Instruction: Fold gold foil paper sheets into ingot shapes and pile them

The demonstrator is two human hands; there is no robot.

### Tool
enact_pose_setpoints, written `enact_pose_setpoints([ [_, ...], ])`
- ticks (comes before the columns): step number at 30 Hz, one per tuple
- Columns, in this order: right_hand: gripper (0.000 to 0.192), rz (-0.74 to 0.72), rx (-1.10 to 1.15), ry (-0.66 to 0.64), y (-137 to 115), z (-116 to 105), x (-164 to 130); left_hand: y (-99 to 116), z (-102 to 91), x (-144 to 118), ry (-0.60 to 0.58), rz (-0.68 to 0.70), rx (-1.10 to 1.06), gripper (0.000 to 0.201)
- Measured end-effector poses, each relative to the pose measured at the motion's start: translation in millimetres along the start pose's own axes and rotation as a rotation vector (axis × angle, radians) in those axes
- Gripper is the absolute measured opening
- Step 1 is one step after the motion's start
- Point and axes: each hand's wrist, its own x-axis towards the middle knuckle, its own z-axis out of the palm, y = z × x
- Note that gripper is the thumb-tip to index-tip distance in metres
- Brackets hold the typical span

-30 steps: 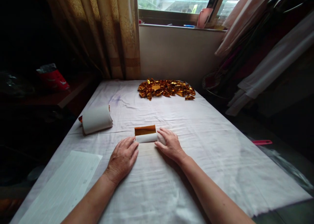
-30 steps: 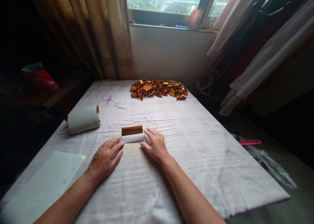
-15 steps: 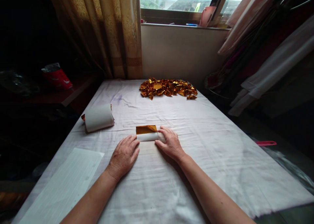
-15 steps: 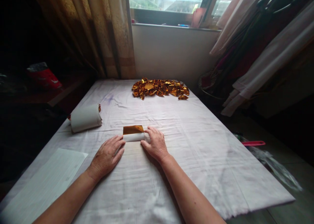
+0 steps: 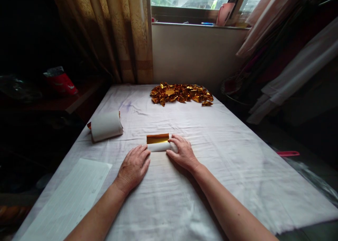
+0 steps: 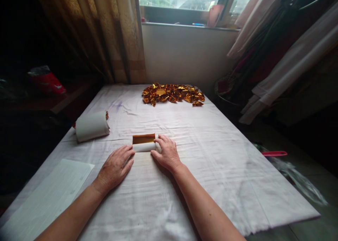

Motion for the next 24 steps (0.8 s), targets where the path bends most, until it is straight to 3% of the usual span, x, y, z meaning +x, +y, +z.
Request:
enact_pose_setpoints([
  [14,0.016,-0.037,0.158,0.065,2.2,-2.6,-1.2,1.8,-3.1,1.6,-0.029,0.018,0.017,0.028],
  [24,0.005,-0.24,0.037,0.226,-4.7,-5.6,-7.6,-1.0,1.9,-1.8,0.021,0.02,0.014,0.03],
])
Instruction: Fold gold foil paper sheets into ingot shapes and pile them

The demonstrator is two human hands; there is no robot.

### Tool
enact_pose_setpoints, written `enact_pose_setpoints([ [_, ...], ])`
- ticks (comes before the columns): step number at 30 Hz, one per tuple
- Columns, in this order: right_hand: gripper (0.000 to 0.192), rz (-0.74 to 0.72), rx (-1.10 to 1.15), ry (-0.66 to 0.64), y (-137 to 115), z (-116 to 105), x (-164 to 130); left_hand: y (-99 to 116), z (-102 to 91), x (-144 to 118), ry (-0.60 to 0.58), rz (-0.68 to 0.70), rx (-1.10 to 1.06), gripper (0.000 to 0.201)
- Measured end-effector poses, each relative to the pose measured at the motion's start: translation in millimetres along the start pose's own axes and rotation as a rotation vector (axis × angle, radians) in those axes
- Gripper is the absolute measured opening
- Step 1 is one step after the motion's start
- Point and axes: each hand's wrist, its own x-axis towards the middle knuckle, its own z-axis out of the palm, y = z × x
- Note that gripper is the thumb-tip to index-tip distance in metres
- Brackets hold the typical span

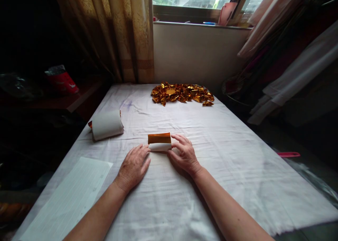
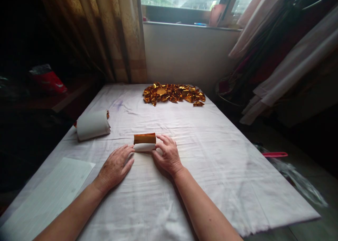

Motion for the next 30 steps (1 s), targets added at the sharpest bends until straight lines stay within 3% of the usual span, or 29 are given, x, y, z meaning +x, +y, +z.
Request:
enact_pose_setpoints([
  [5,0.005,-0.063,0.007,0.058,-5,-2,1,-3,2.2,-1,0.034,-0.061,-0.063,0.04],
  [12,0.013,-0.031,0.037,0.092,-2,4,3,-5,1.6,1,0.003,-0.166,-0.187,0.066],
  [17,0.015,0.198,0.164,0.116,-10,4,3,-10,-0.6,12,0.023,-0.227,-0.312,0.048],
  [21,0.018,0.39,0.445,0.139,-19,2,7,-8,-9.7,26,0.034,-0.303,-0.493,0.046],
  [25,0.022,0.473,0.709,0.075,-21,-2,13,8,-19.8,38,-0.037,-0.435,-0.816,0.052],
  [30,0.024,0.543,0.744,0.046,-15,-1,14,22,-22.9,43,-0.06,-0.584,-1.057,0.054],
])
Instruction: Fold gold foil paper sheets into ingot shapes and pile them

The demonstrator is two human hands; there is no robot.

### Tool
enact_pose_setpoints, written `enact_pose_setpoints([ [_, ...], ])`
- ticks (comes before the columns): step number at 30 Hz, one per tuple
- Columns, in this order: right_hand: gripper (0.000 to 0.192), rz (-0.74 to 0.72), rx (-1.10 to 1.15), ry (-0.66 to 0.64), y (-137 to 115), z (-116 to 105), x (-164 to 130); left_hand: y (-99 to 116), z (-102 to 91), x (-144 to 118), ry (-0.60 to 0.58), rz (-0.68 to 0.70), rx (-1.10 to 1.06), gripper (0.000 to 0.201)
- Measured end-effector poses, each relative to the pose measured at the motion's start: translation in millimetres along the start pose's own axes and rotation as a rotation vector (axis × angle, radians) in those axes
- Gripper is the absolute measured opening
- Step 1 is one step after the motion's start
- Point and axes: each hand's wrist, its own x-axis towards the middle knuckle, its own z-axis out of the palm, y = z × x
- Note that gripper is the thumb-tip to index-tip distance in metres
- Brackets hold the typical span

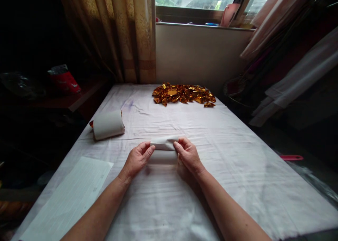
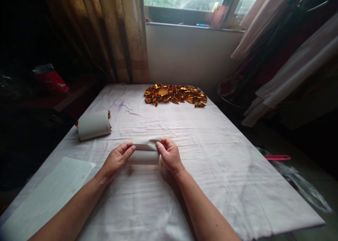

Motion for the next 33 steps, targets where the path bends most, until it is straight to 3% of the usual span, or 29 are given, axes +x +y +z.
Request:
enact_pose_setpoints([
  [5,0.025,0.026,-0.094,-0.041,8,0,2,-15,3.5,4,0.069,-0.055,0.027,0.049],
  [9,0.041,0.049,-0.211,-0.05,12,0,1,-20,6.6,5,0.249,-0.003,0.373,0.053],
  [13,0.039,-0.031,-0.342,-0.113,10,-3,-3,-21,9.0,2,0.34,0.138,0.677,0.065],
  [16,0.043,-0.054,-0.404,-0.186,9,-5,-8,-26,7.5,1,0.364,0.247,0.862,0.053],
  [20,0.051,-0.147,-0.481,-0.228,12,-6,-15,-28,4.3,0,0.344,0.259,1.019,0.032],
  [25,0.056,-0.294,-0.569,-0.273,17,-10,-17,-23,4.4,-2,0.341,0.254,1.052,0.024],
  [31,0.051,-0.345,-0.66,-0.328,15,-12,-16,-24,2.4,-5,0.079,0.408,0.94,0.027],
  [33,0.049,-0.371,-0.697,-0.345,14,-13,-17,-24,1.5,-6,0.043,0.412,0.932,0.028],
])
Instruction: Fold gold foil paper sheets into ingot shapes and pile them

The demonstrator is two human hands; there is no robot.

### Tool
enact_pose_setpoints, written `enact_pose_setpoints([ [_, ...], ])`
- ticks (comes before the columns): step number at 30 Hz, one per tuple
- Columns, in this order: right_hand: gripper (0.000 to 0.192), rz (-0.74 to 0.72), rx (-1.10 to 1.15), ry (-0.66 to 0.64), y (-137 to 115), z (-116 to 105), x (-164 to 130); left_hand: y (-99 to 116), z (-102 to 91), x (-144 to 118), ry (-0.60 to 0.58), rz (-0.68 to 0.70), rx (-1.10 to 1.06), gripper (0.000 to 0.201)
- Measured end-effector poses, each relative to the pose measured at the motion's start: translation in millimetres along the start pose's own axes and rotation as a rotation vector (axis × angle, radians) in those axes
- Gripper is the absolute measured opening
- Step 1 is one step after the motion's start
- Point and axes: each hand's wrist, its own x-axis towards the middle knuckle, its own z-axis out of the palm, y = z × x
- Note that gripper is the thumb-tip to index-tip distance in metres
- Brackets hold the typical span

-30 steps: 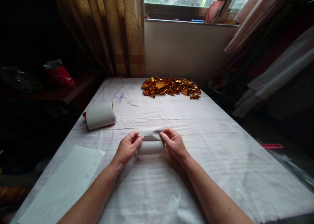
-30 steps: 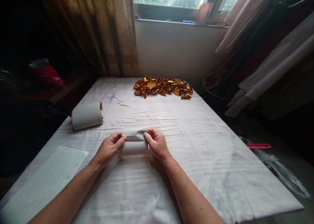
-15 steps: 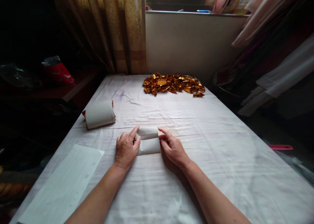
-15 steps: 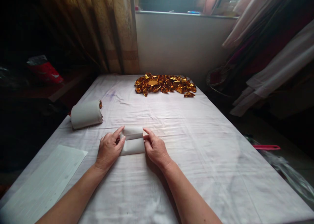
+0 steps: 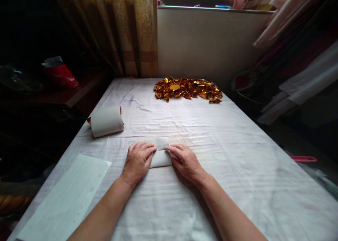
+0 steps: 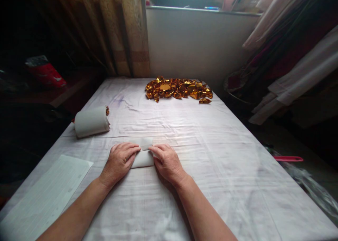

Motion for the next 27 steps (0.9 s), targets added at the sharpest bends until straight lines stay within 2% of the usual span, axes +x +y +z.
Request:
enact_pose_setpoints([
  [7,0.048,-0.091,-0.137,-0.102,-1,-9,-4,-1,-7.2,-3,-0.101,-0.026,-0.021,0.027],
  [11,0.038,-0.113,-0.165,-0.201,-7,-15,-2,-7,-13.3,-5,-0.208,0.018,-0.059,0.044],
  [14,0.038,-0.118,-0.173,-0.253,-12,-17,1,-12,-16.0,-9,-0.258,0.038,-0.069,0.053],
  [18,0.035,-0.117,-0.186,-0.265,-15,-19,4,-14,-17.1,-12,-0.263,0.031,-0.081,0.038],
  [20,0.039,-0.12,-0.188,-0.269,-14,-19,4,-14,-17.4,-12,-0.269,0.033,-0.089,0.032],
  [23,0.048,-0.116,-0.185,-0.269,-13,-18,4,-13,-17.5,-11,-0.267,0.038,-0.093,0.03],
  [27,0.041,-0.108,-0.187,-0.239,-12,-15,5,-13,-16.9,-11,-0.262,0.026,-0.076,0.028],
])
